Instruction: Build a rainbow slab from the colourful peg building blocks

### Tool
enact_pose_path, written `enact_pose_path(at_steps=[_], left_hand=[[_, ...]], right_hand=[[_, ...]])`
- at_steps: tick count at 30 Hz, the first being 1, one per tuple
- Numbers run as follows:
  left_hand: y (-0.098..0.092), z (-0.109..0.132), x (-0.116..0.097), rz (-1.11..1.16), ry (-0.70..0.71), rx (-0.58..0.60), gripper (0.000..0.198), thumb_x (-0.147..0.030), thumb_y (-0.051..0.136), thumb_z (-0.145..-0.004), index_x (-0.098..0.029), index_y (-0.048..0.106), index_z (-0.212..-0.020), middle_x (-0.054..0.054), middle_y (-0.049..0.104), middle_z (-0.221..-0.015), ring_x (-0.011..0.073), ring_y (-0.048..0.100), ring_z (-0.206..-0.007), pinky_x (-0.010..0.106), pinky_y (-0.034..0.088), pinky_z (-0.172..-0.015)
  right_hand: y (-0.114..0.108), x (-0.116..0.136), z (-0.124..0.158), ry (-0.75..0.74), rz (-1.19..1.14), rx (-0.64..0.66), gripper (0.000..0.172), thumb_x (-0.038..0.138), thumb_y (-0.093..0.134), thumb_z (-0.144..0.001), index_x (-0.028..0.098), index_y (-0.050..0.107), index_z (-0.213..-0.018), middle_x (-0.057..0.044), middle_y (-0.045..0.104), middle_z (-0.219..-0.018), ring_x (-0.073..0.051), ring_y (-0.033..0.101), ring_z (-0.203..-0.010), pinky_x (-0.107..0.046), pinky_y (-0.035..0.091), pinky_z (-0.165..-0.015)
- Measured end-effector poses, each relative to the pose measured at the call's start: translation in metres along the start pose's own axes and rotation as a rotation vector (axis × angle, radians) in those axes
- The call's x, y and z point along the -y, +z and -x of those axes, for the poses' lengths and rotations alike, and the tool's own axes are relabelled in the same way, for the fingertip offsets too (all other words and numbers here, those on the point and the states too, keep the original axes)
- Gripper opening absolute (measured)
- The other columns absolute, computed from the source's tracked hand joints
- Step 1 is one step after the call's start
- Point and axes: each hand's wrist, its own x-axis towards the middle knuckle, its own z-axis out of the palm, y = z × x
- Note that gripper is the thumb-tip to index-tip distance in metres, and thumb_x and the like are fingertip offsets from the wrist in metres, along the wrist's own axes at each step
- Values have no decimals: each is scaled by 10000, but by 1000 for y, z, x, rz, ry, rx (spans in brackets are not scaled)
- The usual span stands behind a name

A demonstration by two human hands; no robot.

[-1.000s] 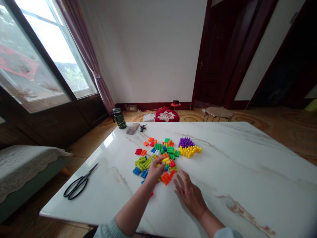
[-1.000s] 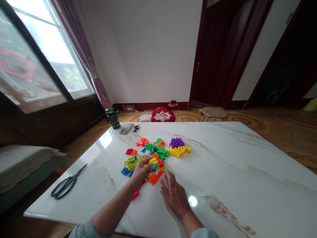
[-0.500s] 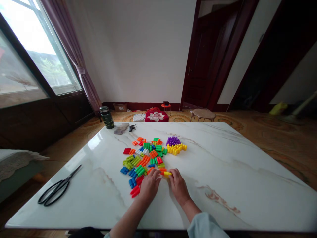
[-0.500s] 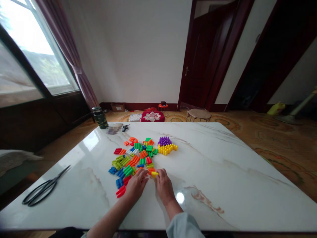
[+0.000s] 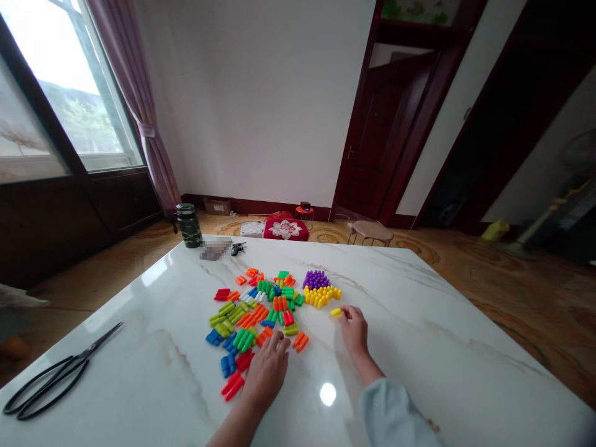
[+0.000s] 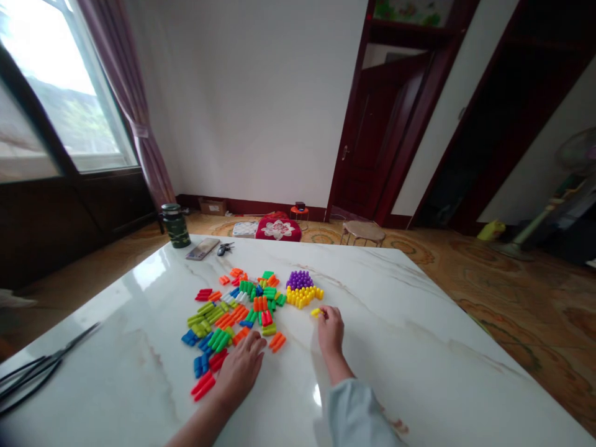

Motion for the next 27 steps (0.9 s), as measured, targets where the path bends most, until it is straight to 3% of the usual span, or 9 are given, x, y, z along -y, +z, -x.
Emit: enact_pose_path(at_steps=[3, 6, 11, 16, 27], left_hand=[[2, 0, 1, -9, -11, 8, 286, -161, 383, -911, -241, 565, -1117, 89, 535, -1261, 201, 566, -1118, 329, 495, -905], [2, 0, 1, -18, -23, 15, 287, -158, 392, -907, -250, 560, -1121, 80, 540, -1253, 200, 569, -1120, 319, 503, -888], [3, 0, 1, -13, -15, 15, 289, -167, 363, -921, -240, 558, -1121, 86, 535, -1249, 197, 570, -1114, 322, 506, -890], [1, -1, -1, 19, -35, 51, 299, -169, 353, -923, -248, 556, -1128, 87, 532, -1254, 202, 561, -1115, 338, 497, -901], [2, 0, 1, -9, -12, 36, 303, -162, 337, -915, -248, 545, -1119, 89, 533, -1232, 205, 572, -1091, 324, 505, -862]], right_hand=[[1, -9, -30, -73, 130, 77, 197, 180, 466, -743, 197, 657, -786, -57, 639, -831, -183, 619, -725, -305, 518, -692], [8, -15, -39, -82, 184, 122, 227, 148, 456, -746, 201, 653, -844, -51, 643, -887, -170, 623, -746, -290, 514, -696], [20, -25, -35, -41, 102, 95, 297, 167, 470, -726, 172, 608, -989, -76, 652, -972, -169, 623, -725, -325, 535, -707], [31, -30, -29, 3, 22, 42, 299, 198, 493, -724, 154, 594, -1002, -105, 667, -938, -201, 647, -787, -358, 545, -746], [40, -24, -28, -61, 141, 19, 304, 187, 510, -721, 167, 659, -985, -81, 642, -897, -179, 608, -694, -325, 520, -705]])
